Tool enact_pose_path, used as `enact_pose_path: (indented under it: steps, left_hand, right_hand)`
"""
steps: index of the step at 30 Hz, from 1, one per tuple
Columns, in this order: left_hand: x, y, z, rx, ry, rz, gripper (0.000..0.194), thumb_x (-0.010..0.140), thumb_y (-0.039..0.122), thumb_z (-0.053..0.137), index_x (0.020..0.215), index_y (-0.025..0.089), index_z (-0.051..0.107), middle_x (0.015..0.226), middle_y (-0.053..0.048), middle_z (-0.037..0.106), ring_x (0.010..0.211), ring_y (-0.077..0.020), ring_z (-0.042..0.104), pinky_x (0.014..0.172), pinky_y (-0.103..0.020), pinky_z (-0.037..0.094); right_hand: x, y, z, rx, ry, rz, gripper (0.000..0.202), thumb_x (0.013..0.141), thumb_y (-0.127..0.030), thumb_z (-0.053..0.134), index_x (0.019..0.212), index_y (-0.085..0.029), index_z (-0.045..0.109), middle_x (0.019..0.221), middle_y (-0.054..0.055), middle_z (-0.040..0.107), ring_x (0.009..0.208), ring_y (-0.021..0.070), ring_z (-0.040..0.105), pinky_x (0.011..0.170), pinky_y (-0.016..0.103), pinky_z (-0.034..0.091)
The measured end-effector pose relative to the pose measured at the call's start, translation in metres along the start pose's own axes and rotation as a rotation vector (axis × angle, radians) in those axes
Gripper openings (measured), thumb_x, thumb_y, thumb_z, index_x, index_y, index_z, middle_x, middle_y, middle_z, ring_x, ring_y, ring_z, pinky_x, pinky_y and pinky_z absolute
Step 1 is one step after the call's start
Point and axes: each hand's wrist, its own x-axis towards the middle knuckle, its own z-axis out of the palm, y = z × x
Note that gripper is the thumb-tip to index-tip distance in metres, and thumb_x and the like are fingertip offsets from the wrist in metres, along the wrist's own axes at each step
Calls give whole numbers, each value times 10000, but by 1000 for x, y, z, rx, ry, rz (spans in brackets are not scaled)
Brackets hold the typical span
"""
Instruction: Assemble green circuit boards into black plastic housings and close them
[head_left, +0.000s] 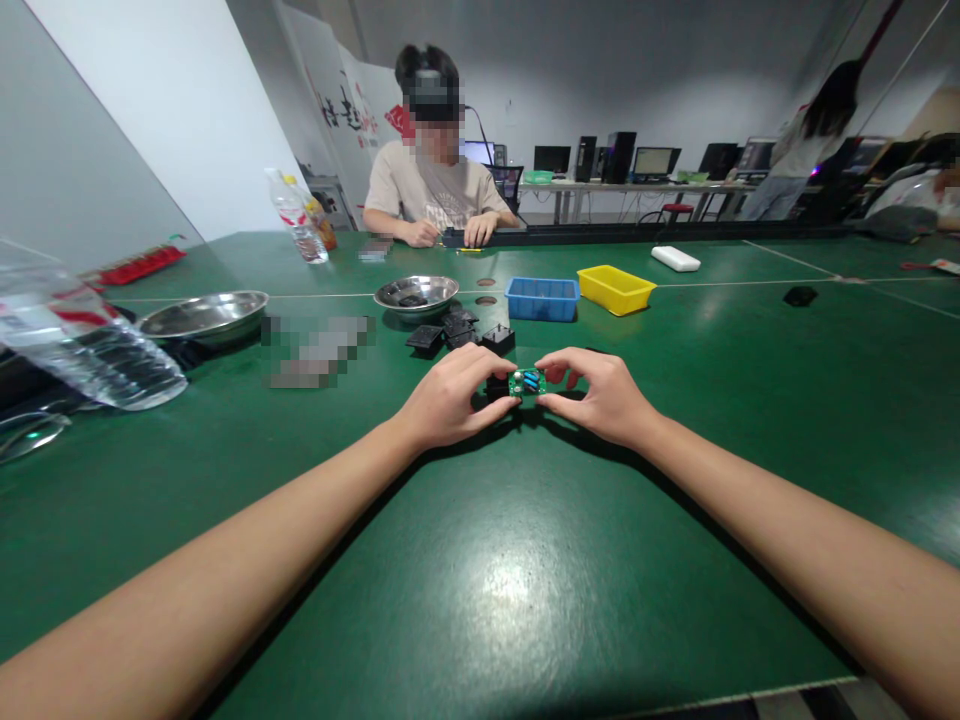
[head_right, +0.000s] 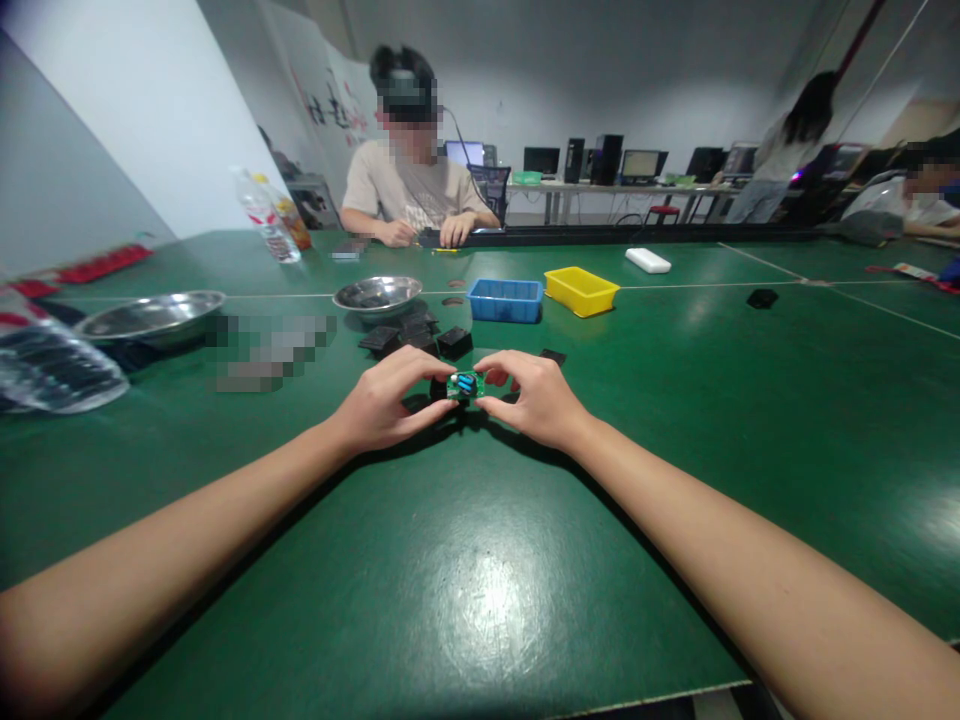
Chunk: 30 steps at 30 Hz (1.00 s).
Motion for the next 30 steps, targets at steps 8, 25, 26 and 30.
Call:
enact_pose_path:
  steps: [8,25,26,30]
  left_hand:
    - [1,0,-1,-9,-16,-10,230,964,343,580,1084,150,618,918,-84,686,857,-199,612,799,-337,504]
    - [2,-4,7,204,-13,84,432,1059,321,364,684,190,533,618,-18,574,621,-155,498,623,-307,384]
    - [2,-4,7,203,-5,82,427,1059,317,364,686,191,529,616,-16,570,618,-155,493,622,-307,382]
    - [2,-3,6,181,15,88,403,1056,299,374,695,191,518,615,-13,559,604,-156,475,613,-308,369]
  right_hand:
    - [1,-3,-1,27,-23,35,220,796,-256,745,1001,-198,690,829,25,715,719,166,646,647,272,512]
    - [-3,-9,12,352,-13,319,244,873,-408,672,795,-177,687,699,13,681,611,141,590,567,259,463]
    - [-3,-8,13,385,-9,323,225,851,-400,700,813,-179,681,715,10,683,620,140,597,580,258,472]
    - [-4,-9,14,426,-16,330,185,785,-335,756,849,-185,668,734,0,685,641,142,612,620,266,491]
